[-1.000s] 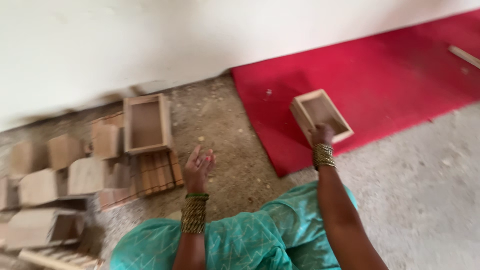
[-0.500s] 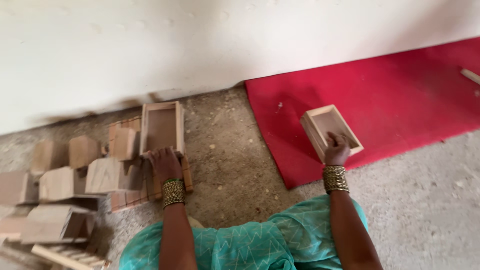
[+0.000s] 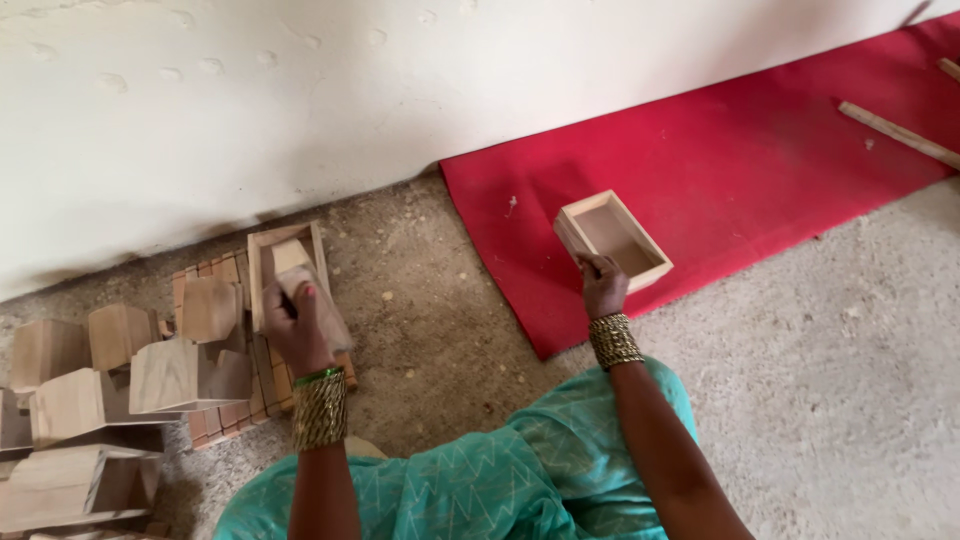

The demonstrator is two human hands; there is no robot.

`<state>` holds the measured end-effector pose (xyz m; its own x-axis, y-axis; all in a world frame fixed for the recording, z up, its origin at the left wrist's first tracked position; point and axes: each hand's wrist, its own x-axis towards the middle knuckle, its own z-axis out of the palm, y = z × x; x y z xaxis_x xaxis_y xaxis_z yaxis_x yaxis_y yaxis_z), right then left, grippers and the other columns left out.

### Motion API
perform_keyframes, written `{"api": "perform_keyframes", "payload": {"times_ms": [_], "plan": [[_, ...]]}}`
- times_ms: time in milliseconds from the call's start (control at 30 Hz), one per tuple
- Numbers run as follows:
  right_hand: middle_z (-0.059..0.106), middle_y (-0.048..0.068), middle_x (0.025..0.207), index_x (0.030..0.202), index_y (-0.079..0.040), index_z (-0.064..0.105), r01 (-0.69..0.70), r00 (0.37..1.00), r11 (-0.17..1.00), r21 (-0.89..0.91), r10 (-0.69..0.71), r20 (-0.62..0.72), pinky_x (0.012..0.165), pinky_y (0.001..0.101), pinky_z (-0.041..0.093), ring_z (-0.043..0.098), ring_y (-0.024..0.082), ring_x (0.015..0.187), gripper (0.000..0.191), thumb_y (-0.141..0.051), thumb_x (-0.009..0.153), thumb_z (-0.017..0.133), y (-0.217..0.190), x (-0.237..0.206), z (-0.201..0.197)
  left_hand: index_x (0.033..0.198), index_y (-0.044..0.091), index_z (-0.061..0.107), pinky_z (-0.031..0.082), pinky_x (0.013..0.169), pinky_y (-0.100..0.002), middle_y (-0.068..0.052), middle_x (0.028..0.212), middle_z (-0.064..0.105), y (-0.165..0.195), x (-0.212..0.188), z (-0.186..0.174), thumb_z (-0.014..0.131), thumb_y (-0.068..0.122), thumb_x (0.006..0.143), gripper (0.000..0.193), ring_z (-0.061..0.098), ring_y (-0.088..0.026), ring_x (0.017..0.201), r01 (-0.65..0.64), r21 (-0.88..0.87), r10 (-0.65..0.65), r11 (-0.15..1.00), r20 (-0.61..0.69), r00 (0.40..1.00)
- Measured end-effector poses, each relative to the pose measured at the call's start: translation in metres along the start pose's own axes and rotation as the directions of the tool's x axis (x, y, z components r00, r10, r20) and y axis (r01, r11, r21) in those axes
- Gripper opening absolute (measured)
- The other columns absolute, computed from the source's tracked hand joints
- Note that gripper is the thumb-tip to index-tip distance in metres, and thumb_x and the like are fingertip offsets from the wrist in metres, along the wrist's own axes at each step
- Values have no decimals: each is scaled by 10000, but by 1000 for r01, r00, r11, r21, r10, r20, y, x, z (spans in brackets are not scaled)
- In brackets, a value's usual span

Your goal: The person sits on the floor and assembles small wooden toy items. They pick up wooden panels and boxes, fit pieces together, attach a ladder-like side and handle to a small cart frame, and place finished boxes on a red mat beside them.

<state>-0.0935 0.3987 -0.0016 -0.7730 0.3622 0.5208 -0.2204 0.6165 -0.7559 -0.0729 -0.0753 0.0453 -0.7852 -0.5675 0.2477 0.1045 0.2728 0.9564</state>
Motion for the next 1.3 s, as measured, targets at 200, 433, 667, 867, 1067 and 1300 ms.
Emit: {"api": "perform_keyframes", "payload": {"times_ms": [200,433,667,867,1067,1300], "plan": [[800,107,1031,1075,-32,789,-187,982,802,567,160,98,860,294,630,760,155,934,214,-70,993,596,-19,-23,26,1357,97,643,629,865,-309,-71,1339,658,-26,-77,-5,545,327,1131,337,704,-151,1067,-168,-298,203,940,92,975],[760,100,905,1038,-82,786,155,964,973,171,-186,188,679,328,620,713,182,762,202,29,971,630,-60,-107,58,1301,22,610,546,989,-419,-72,1234,651,-33,-152,29,651,441,1017,508,626,-221,1136,616,-613,-493,494,386,779],[637,206,1359,1332,-12,629,174,855,978,119,-210,475,1049,463,511,611,369,1216,361,-209,1030,605,-105,-169,87,1285,-25,590,558,976,-460,-92,1244,652,-35,-163,48,631,443,1003,548,629,-257,1132,638,-667,-657,384,289,697],[310,296,1675,1608,68,300,436,718,866,246,-499,485,1311,494,253,282,402,1593,650,-345,1140,481,-145,-204,61,1269,-48,598,572,900,-442,-151,1250,657,-28,-154,49,563,481,1041,577,663,-270,1066,669,-641,-749,376,215,626],[106,305,1724,1636,81,105,386,514,866,317,-487,706,1308,491,40,55,400,1620,775,-468,1114,268,-147,-192,80,1185,-59,659,565,764,-396,-139,1063,666,-30,-163,53,540,458,1082,541,656,-246,908,570,-588,-554,573,235,799],[63,309,1682,1623,75,83,163,726,951,-263,65,685,1284,446,106,77,420,1575,853,-545,1078,299,-95,-183,94,1159,-19,676,583,801,-337,-103,1083,719,-32,-159,61,547,383,1054,435,700,-193,927,526,-639,-576,561,155,803]]}}
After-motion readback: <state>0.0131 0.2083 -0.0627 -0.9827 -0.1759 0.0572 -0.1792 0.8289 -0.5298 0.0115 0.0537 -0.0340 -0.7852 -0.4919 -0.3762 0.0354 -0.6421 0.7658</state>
